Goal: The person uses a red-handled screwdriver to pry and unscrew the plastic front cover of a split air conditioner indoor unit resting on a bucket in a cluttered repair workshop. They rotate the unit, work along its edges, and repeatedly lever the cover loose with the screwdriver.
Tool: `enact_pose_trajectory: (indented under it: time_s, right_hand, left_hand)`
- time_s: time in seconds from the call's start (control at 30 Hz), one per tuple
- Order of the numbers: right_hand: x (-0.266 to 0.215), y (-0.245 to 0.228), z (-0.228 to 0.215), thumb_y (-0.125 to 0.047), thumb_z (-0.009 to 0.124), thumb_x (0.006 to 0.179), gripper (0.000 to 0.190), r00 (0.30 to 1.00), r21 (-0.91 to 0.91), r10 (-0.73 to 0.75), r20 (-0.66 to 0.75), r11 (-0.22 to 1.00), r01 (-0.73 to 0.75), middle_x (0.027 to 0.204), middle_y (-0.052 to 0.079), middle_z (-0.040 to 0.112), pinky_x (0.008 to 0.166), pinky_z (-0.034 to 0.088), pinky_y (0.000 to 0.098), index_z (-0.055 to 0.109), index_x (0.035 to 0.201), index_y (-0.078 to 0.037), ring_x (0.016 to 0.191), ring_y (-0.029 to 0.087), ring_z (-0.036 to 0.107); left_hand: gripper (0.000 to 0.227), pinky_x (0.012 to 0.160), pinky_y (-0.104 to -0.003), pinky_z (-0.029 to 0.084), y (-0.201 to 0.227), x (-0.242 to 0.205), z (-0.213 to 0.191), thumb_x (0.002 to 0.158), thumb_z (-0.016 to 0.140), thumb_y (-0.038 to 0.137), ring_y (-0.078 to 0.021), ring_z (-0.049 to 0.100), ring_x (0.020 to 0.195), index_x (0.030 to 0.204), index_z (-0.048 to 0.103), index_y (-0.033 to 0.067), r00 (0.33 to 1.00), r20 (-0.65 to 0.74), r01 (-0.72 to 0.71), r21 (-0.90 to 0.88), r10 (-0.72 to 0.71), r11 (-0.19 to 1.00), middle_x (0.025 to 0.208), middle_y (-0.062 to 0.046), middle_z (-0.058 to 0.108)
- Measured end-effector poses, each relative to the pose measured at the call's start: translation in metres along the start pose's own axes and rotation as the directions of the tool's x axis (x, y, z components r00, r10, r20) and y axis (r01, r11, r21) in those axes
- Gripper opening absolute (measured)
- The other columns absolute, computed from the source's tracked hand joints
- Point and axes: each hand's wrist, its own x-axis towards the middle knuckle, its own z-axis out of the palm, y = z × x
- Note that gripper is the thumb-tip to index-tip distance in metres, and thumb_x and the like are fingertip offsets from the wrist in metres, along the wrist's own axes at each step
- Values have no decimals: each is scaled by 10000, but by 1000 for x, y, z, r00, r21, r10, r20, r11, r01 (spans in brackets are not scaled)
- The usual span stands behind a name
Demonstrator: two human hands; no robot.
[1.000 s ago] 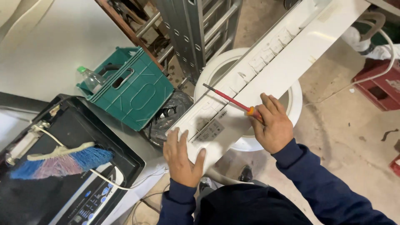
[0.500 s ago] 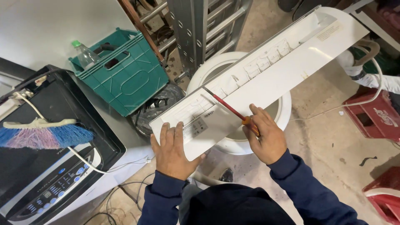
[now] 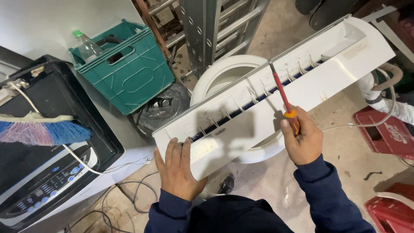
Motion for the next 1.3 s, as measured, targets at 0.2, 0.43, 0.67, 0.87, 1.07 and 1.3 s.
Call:
enact_pose_trajectory:
  time_s: [0.2, 0.43, 0.67, 0.87, 1.07, 1.3]
  right_hand:
    - [-2, 33, 17, -128, 627, 1062, 328, 993, 212, 91, -73, 975, -73, 1514, 240, 585, 1025, 510, 316, 598, 1349, 26, 1173, 195, 646]
    - [-38, 67, 17, -89, 617, 1092, 391, 981, 315, 134, -143, 945, -83, 1608, 239, 449, 1121, 453, 318, 536, 1417, 114, 1359, 209, 544]
    - [-94, 106, 23, -63, 598, 1134, 410, 889, 561, 410, -206, 794, -236, 1218, 17, 589, 987, 486, 215, 502, 1508, 75, 1036, 57, 546]
    - [-123, 82, 38, -74, 564, 1097, 574, 861, 573, 433, -267, 790, -219, 1356, -25, 512, 982, 447, 192, 344, 1619, 16, 1115, 46, 512]
    - [-175, 110, 75, -153, 575, 1163, 530, 779, 676, 592, -207, 662, -324, 1099, 43, 500, 762, 469, 247, 347, 1626, -34, 763, 61, 449]
    - [-186, 95, 120, -176, 565, 1114, 563, 755, 715, 617, -223, 629, -304, 1638, 27, 432, 819, 551, 298, 293, 1604, -123, 699, 56, 428]
  left_hand:
    - [966, 1109, -736, 161, 17, -21, -1, 538, 897, 386, -400, 440, 1352, 1342, 523, 3, 1000, -5, 4, -45, -4, 999, 1215, -207, 572]
    - [887, 1067, -786, 203, 16, -58, 26, 579, 841, 437, -384, 454, 1339, 1329, 582, 41, 990, -117, -77, -35, 73, 996, 1230, -182, 556]
    - [747, 1007, -835, 284, -3, -97, 67, 685, 746, 528, -298, 406, 1338, 1253, 674, 49, 960, -158, -207, 148, 230, 967, 1200, -167, 540]
    - [577, 1055, -792, 326, -46, -127, 118, 788, 723, 411, -277, 352, 1418, 1284, 684, 118, 892, -241, -312, 281, 381, 908, 1425, -180, 459]
    - [387, 1084, -728, 357, -92, -112, 154, 948, 739, 379, -306, 295, 1479, 1302, 664, 241, 797, -290, -379, 442, 530, 813, 1585, -89, 280]
    - [641, 1164, -675, 431, -149, -31, 168, 1006, 722, 385, -309, 412, 1469, 1532, 393, 226, 654, -288, -455, 589, 700, 668, 1522, -4, 281]
